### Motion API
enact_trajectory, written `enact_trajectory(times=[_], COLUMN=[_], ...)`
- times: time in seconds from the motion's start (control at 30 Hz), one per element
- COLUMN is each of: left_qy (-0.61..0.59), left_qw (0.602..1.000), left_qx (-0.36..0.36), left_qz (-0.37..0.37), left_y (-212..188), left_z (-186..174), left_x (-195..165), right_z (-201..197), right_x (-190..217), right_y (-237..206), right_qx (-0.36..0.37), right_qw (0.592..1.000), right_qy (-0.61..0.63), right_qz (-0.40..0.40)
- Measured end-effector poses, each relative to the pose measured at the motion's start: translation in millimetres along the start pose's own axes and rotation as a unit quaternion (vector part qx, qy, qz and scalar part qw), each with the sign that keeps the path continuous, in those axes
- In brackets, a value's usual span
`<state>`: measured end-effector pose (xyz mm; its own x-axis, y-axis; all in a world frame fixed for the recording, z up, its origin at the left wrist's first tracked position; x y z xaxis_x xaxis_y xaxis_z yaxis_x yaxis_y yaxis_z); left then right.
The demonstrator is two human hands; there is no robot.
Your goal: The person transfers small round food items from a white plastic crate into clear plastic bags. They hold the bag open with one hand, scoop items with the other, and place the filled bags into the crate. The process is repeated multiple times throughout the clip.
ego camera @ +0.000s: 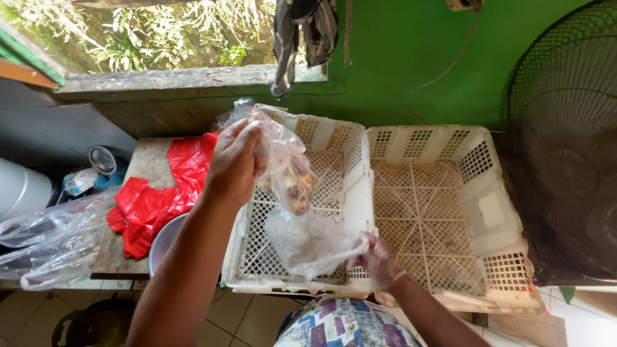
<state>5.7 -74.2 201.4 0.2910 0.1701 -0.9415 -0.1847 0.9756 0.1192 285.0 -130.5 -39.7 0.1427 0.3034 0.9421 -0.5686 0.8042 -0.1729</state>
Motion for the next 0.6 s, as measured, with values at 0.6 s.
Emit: enact_trajectory(times=[0.6], left_qy=[-0.109], left_qw=[0.992], left_qx=[-0.061], left_qz=[-0.012], left_y=[-161], left_z=[-33], left_x=[32], right_z=[39], right_x=[128], right_y=[206], right_qx=[-0.067], right_qw=[0.981], right_qy=[0.17], right_qz=[-0.069])
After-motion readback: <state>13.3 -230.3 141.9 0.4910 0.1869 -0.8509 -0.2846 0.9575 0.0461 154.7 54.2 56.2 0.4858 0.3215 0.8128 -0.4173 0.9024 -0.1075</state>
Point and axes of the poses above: each hand's wrist, its own y-axis towards the middle knuckle, its own z-axis out of the palm, x = y × z, the point moved 8 cm from there along y, towards the middle knuckle, and after that the axes turned 2 degrees about y, right-handed, at the moved point
